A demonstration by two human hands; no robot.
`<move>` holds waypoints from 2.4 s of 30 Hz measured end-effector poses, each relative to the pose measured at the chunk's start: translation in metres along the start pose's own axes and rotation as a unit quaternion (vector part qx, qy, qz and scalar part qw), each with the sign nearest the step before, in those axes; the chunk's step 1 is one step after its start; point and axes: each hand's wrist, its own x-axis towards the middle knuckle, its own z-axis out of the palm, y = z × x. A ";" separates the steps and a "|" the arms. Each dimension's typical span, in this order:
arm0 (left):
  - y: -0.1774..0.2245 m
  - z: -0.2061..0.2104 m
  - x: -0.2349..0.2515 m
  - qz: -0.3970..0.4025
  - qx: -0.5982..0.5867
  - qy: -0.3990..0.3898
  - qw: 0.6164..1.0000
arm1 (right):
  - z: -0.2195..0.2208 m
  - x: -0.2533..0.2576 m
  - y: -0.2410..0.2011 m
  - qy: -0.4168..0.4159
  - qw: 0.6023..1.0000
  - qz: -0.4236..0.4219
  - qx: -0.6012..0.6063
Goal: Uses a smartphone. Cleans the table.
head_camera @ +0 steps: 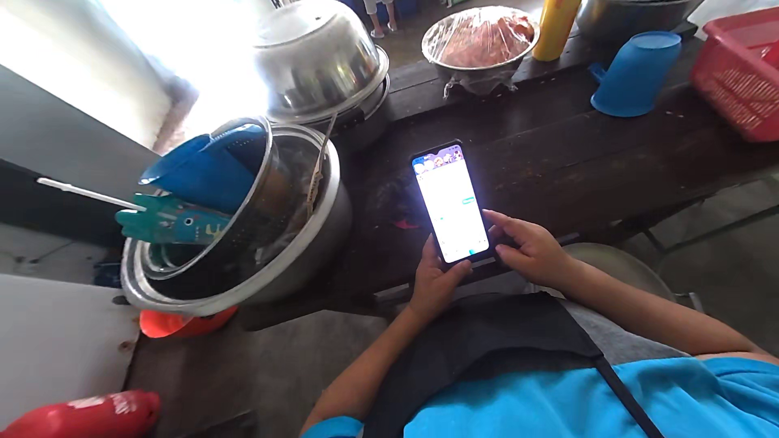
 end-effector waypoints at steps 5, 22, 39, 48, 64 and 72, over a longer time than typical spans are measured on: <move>0.002 0.000 0.000 -0.002 0.001 0.006 1.000 | 0.000 0.002 -0.001 -0.001 1.000 -0.006 0.000; 0.001 -0.005 0.002 -0.003 -0.002 0.014 1.000 | 0.004 0.006 0.000 0.006 1.000 -0.002 0.001; 0.001 -0.004 0.001 -0.005 -0.020 0.002 1.000 | 0.005 0.003 -0.002 0.013 1.000 0.004 -0.016; 0.001 -0.002 0.000 -0.004 -0.028 0.000 1.000 | 0.004 0.001 -0.001 0.013 1.000 -0.004 -0.004; -0.007 0.000 -0.001 0.006 -0.035 -0.015 0.999 | 0.002 -0.005 0.002 0.013 1.000 0.002 -0.001; -0.006 0.001 -0.002 0.003 -0.041 -0.014 0.999 | 0.002 -0.006 0.002 0.014 1.000 0.007 0.002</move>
